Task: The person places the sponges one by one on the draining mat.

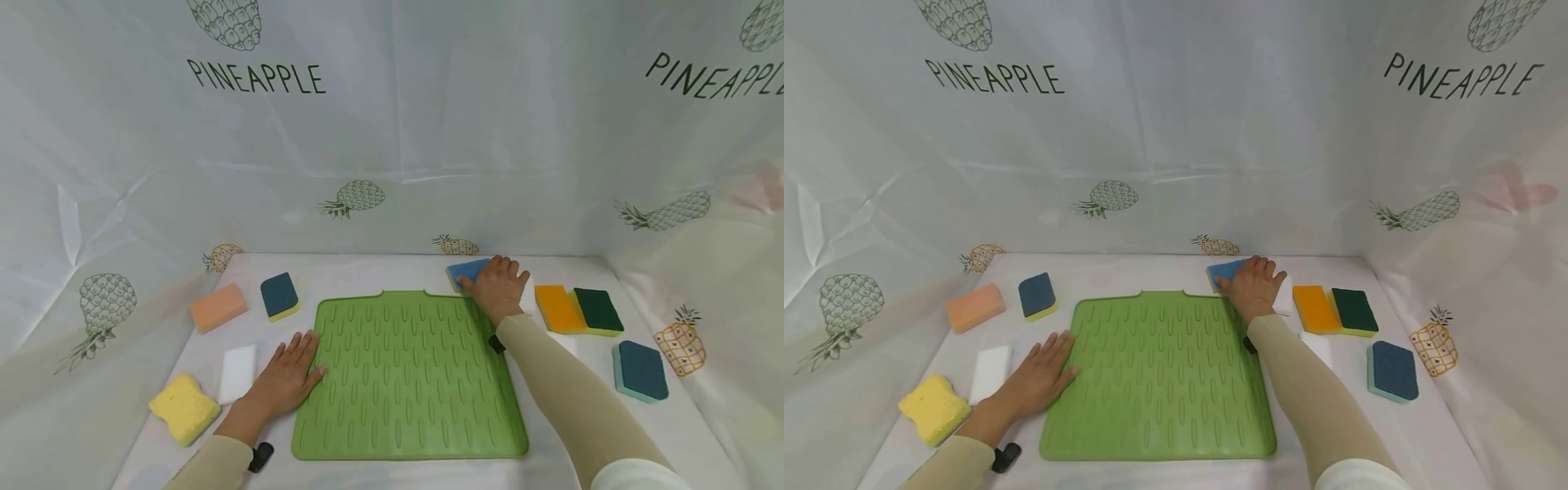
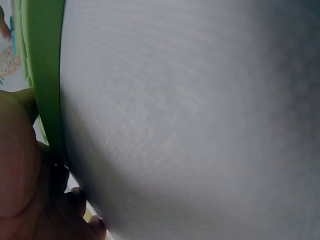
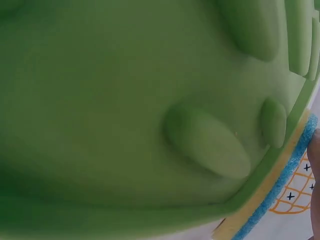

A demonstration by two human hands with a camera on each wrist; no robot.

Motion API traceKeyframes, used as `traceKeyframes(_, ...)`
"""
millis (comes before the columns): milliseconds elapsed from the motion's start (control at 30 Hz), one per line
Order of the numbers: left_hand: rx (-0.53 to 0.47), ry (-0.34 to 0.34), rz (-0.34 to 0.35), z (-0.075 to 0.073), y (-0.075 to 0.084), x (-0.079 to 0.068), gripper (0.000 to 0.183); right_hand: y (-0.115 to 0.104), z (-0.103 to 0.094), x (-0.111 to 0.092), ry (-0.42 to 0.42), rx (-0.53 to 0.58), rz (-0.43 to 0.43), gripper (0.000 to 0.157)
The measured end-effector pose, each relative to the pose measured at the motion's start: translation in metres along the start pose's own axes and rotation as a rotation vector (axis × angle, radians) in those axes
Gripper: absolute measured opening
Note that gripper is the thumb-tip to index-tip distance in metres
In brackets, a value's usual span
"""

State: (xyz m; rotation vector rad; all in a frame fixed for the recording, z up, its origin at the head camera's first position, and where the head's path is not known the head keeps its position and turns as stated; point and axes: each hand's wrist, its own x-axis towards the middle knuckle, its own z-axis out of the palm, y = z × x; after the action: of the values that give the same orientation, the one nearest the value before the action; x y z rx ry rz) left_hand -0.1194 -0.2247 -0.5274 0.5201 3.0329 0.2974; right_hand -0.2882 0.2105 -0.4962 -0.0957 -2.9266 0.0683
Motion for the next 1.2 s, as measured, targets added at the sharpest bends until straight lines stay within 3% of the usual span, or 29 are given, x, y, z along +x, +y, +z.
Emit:
traceKeyframes(200,0.012,0.01,0.002,-0.003,0.003,-0.001,0.069,0.001,0.002,-0.003,-0.004,0.026,0.048,0.107)
traceKeyframes(500,0.018,0.003,0.007,-0.004,0.002,-0.001,0.069,0.003,0.003,-0.004,-0.082,0.031,0.035,0.107)
traceKeyframes(700,0.023,0.007,0.01,-0.002,0.001,0.0,0.069,0.002,0.003,-0.002,-0.066,0.07,0.028,0.106)
traceKeyframes(1200,0.018,0.003,0.006,-0.002,0.002,0.0,0.07,-0.006,0.003,0.007,0.012,0.121,-0.151,0.109)
